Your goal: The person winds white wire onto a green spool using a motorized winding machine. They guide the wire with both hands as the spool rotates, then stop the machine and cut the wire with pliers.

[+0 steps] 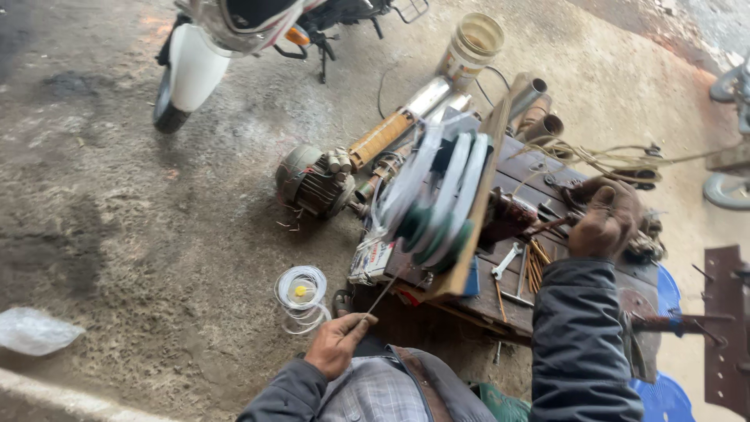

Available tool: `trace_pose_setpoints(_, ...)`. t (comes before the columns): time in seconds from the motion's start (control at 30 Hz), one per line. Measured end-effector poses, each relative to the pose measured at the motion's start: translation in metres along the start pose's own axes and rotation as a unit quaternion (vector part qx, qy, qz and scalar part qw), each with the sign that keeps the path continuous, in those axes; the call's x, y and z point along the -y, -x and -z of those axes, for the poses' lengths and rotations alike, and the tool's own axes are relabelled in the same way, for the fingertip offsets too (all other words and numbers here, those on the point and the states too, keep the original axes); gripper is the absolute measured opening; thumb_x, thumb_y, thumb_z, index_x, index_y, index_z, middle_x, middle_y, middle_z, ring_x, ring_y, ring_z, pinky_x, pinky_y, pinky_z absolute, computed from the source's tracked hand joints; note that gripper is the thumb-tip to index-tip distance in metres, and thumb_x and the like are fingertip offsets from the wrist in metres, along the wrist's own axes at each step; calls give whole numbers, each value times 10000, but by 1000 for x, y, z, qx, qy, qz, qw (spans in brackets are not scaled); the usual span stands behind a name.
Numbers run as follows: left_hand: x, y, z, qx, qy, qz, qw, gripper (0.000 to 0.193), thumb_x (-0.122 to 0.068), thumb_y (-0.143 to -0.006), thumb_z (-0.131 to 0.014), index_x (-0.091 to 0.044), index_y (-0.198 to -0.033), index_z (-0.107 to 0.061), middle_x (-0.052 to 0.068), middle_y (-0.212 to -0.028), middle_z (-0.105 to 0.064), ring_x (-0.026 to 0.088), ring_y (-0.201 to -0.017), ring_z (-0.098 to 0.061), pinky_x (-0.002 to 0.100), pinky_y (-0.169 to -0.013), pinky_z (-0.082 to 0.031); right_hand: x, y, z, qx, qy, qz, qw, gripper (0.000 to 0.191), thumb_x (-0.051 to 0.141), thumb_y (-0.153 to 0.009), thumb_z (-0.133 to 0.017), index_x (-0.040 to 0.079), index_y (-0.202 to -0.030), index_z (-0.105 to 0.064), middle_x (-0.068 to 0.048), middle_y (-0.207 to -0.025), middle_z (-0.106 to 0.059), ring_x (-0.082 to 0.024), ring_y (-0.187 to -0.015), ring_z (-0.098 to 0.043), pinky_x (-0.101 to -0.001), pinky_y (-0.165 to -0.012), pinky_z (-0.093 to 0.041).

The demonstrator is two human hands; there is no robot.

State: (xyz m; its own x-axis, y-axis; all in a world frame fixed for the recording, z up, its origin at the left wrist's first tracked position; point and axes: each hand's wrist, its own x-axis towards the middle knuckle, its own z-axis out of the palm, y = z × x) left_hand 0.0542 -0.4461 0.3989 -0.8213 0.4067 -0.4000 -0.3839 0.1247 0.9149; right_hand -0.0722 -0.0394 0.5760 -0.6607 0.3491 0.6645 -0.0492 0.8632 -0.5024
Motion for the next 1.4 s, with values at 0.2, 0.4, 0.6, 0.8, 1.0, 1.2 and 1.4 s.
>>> trace_pose_setpoints(0.2, 72, -4, -2, -23, -83, 88, 992, 313, -293, -975, -600, -85, -1135, -769, 73, -924, -810, 137, -875, -729, 301, -823, -558, -22, 6, 4, -39, 47, -10, 998, 317, 285, -1138, -571, 16, -1125, -739, -170, -1227, -686, -330, -1166, -601, -429, -1044, -436)
trace_pose_setpoints(0.4, 103, -5, -4, -10, -70, 84, 994, 299, -290, -987, -598, -88, -1127, -769, 90, -849, -777, 160, -797, -673, 313, -760, -551, -25, 12, 4, -31, 29, -16, 999, 333, 286, -1142, -565, 8, -1127, -748, -171, -1263, -677, -327, -1210, -595, -414, -1076, -445)
trace_pose_setpoints(0.6, 102, -18, 1, -45, -70, 53, 995, 294, -297, -978, -612, -84, -1103, -772, 48, -876, -793, 113, -797, -703, 292, -752, -542, -21, 10, 1, -10, 8, -30, 999, 370, 290, -1174, -539, -19, -1110, -732, -166, -1251, -659, -315, -1186, -584, -409, -1048, -461)
trace_pose_setpoints(0.8, 100, -16, 20, -45, 18, 103, 993, 292, -290, -1021, -602, -97, -1135, -790, 0, -739, -635, 116, -643, -508, 312, -601, -454, -22, 11, 2, 0, 10, -10, 1000, 376, 271, -1175, -494, -15, -1118, -731, -152, -1237, -672, -305, -1190, -590, -417, -1066, -451)
trace_pose_setpoints(1.0, 94, -16, 44, -90, -21, 45, 995, 280, -275, -1015, -616, -74, -1112, -784, -22, -700, -624, 36, -656, -536, 260, -600, -491, -27, 12, 2, 0, -5, 2, 1000, 329, 214, -1184, -499, -25, -1122, -717, -142, -1251, -643, -302, -1198, -580, -415, -1079, -461)
trace_pose_setpoints(1.2, 83, -34, 40, -73, -31, 4, 997, 289, -265, -999, -597, -61, -1127, -757, 34, -876, -765, 95, -841, -664, 278, -791, -530, -32, 13, -4, -13, -35, -4, 999, 269, 154, -1160, -506, -11, -1161, -719, -134, -1278, -624, -278, -1217, -591, -403, -1100, -490)
trace_pose_setpoints(1.4, 37, -27, 27, -22, 33, -86, 995, 306, -245, -1044, -592, -13, -1165, -750, -2, -973, -765, 72, -907, -644, 260, -809, -519, -44, 12, -5, -9, -8, -8, 1000, 267, 101, -1140, -483, -14, -1143, -724, -144, -1286, -634, -287, -1230, -585, -422, -1116, -479)
